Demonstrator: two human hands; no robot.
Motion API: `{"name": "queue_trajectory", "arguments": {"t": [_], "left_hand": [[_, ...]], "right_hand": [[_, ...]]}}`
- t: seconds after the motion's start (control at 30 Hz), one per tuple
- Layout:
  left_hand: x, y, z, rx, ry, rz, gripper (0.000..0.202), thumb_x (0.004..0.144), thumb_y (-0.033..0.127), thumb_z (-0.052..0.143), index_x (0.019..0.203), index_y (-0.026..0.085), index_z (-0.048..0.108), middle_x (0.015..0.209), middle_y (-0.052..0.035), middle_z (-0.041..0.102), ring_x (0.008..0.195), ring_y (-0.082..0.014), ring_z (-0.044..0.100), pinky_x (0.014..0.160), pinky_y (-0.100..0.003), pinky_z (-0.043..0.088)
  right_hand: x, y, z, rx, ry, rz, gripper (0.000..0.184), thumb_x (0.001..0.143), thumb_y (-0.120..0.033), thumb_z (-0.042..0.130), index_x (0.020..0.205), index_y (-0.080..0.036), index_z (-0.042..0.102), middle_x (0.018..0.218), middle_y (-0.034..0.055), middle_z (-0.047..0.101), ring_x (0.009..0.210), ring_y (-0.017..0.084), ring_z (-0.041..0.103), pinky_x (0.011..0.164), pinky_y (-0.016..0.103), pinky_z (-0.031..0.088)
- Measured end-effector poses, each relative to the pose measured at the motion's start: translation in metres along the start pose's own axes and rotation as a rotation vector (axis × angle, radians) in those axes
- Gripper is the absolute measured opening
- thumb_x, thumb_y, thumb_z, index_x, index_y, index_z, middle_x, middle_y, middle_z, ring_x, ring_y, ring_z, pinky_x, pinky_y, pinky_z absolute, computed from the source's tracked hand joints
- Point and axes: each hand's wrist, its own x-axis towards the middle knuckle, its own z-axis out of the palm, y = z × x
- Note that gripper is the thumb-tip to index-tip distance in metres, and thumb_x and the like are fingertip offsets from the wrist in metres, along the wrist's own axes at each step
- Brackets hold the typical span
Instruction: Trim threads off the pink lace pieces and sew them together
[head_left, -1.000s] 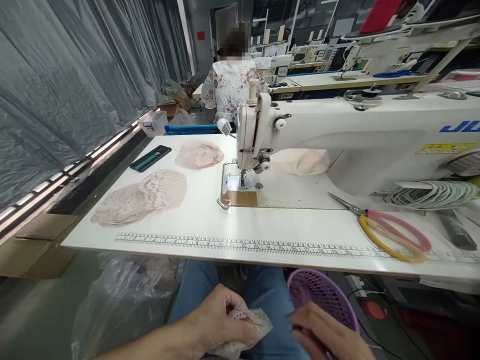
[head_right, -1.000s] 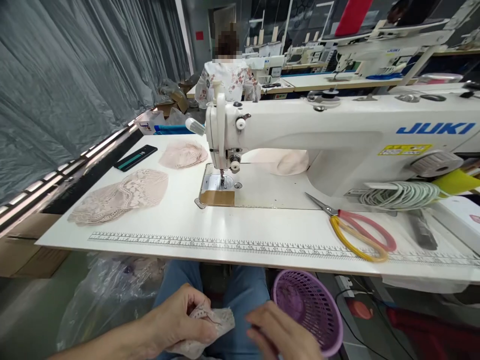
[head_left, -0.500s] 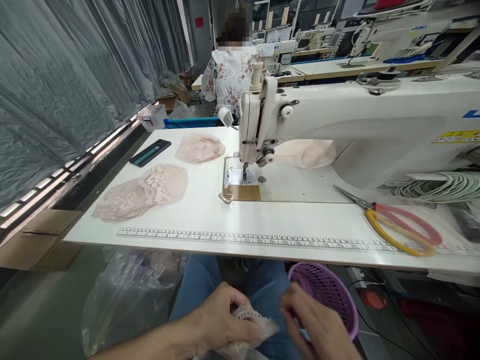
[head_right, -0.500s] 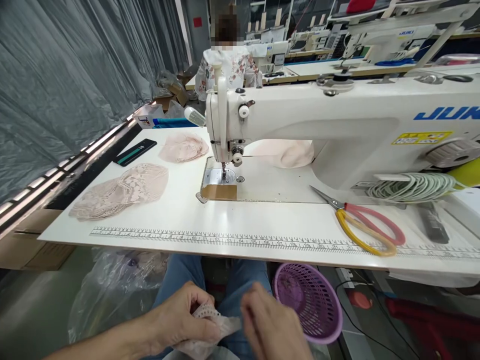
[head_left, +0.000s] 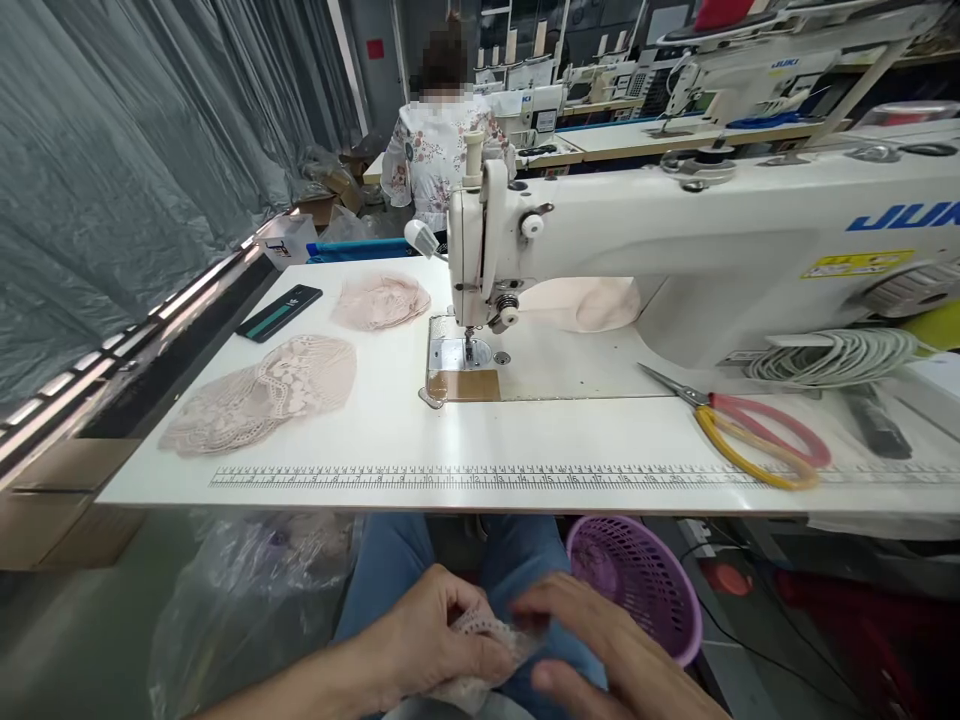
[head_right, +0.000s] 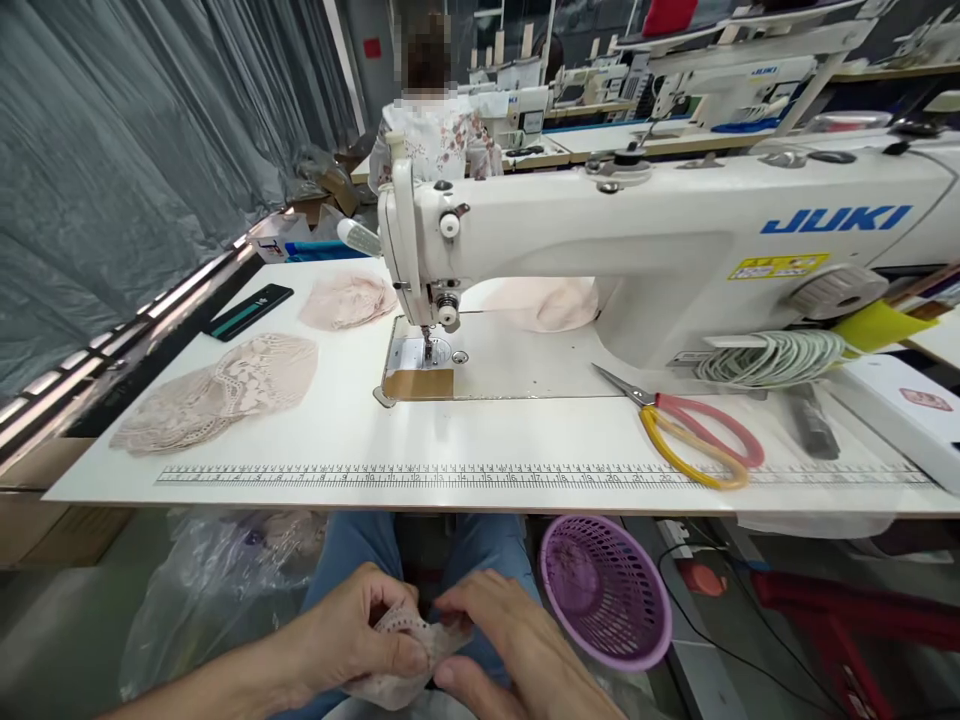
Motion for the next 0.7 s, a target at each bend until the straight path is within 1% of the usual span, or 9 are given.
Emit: {"name": "queue_trajectory", "arguments": {"t": [0.07, 0.13, 0.17, 0.23, 0.33, 0.4, 0.5, 0.6, 0.7], "left_hand": [[-0.001, -0.001, 0.001, 0.004, 0.013, 0.0, 0.048, 0.05, 0.05, 0.082, 0.058, 0.012, 0.055, 0.052, 0.0048, 0.04, 0.051, -0.0068, 0.031, 0.046, -0.021, 0.022], [-0.002, -0.001, 0.0, 0.006, 0.01, -0.001, 0.044, 0.051, 0.046, 0.082, 0.06, 0.012, 0.055, 0.054, 0.0048, 0.041, 0.052, -0.0073, 0.032, 0.048, -0.021, 0.024], [-0.003, -0.001, -0.001, 0.011, 0.005, 0.012, 0.043, 0.051, 0.044, 0.082, 0.059, 0.012, 0.055, 0.055, 0.0047, 0.042, 0.053, -0.0075, 0.033, 0.048, -0.021, 0.024], [-0.004, -0.001, -0.005, 0.039, -0.02, 0.069, 0.039, 0.051, 0.04, 0.082, 0.058, 0.012, 0.056, 0.057, 0.0046, 0.042, 0.055, -0.0079, 0.033, 0.049, -0.021, 0.023], [-0.007, 0.001, -0.012, 0.101, -0.076, 0.136, 0.036, 0.055, 0.039, 0.081, 0.056, 0.012, 0.057, 0.06, 0.0051, 0.039, 0.057, -0.0077, 0.032, 0.048, -0.021, 0.021], [-0.008, 0.002, -0.015, 0.121, -0.107, 0.145, 0.036, 0.058, 0.041, 0.079, 0.057, 0.012, 0.057, 0.06, 0.0051, 0.038, 0.058, -0.0078, 0.031, 0.049, -0.022, 0.02], [-0.009, 0.005, -0.017, 0.129, -0.11, 0.143, 0.038, 0.061, 0.042, 0.077, 0.056, 0.013, 0.054, 0.059, 0.005, 0.036, 0.056, -0.0076, 0.029, 0.048, -0.022, 0.019], [-0.01, 0.005, -0.018, 0.113, -0.113, 0.12, 0.04, 0.061, 0.041, 0.078, 0.054, 0.013, 0.05, 0.057, 0.005, 0.034, 0.054, -0.0072, 0.027, 0.047, -0.023, 0.016], [-0.011, 0.004, -0.02, 0.083, -0.119, 0.105, 0.039, 0.06, 0.04, 0.078, 0.054, 0.013, 0.051, 0.056, 0.005, 0.034, 0.054, -0.0071, 0.027, 0.047, -0.023, 0.017]], "right_hand": [[0.014, -0.014, 0.0, 0.058, -0.023, 0.012, 0.011, 0.092, -0.033, 0.051, 0.094, -0.026, 0.059, 0.091, -0.0007, 0.065, 0.085, 0.016, 0.061, 0.082, 0.026, 0.046], [0.02, -0.012, 0.002, 0.073, -0.053, 0.064, 0.015, 0.092, -0.031, 0.049, 0.081, -0.024, 0.057, 0.08, -0.0017, 0.061, 0.078, 0.016, 0.057, 0.077, 0.027, 0.044], [0.021, -0.008, 0.003, 0.083, -0.081, 0.105, 0.017, 0.091, -0.032, 0.048, 0.08, -0.023, 0.057, 0.078, -0.0015, 0.06, 0.075, 0.016, 0.055, 0.073, 0.027, 0.043], [0.02, 0.0, 0.005, 0.117, -0.149, 0.198, 0.02, 0.09, -0.039, 0.047, 0.082, -0.023, 0.058, 0.079, -0.0006, 0.057, 0.073, 0.017, 0.053, 0.066, 0.026, 0.04], [0.017, 0.008, 0.006, 0.194, -0.218, 0.265, 0.029, 0.089, -0.049, 0.044, 0.086, -0.022, 0.057, 0.08, -0.0001, 0.054, 0.072, 0.016, 0.047, 0.065, 0.026, 0.037], [0.017, 0.009, 0.005, 0.244, -0.236, 0.262, 0.032, 0.089, -0.052, 0.043, 0.085, -0.022, 0.056, 0.08, -0.0011, 0.052, 0.072, 0.015, 0.044, 0.065, 0.025, 0.035], [0.02, 0.009, 0.003, 0.326, -0.257, 0.222, 0.032, 0.09, -0.051, 0.045, 0.083, -0.021, 0.053, 0.076, -0.0029, 0.047, 0.071, 0.014, 0.04, 0.064, 0.024, 0.033], [0.025, 0.008, 0.003, 0.444, -0.285, 0.172, 0.034, 0.092, -0.052, 0.044, 0.083, -0.02, 0.053, 0.073, -0.0038, 0.042, 0.069, 0.013, 0.038, 0.062, 0.023, 0.032], [0.029, 0.009, 0.005, 0.511, -0.324, 0.152, 0.04, 0.092, -0.055, 0.041, 0.086, -0.019, 0.055, 0.072, -0.0037, 0.042, 0.067, 0.012, 0.038, 0.06, 0.023, 0.032]]}}
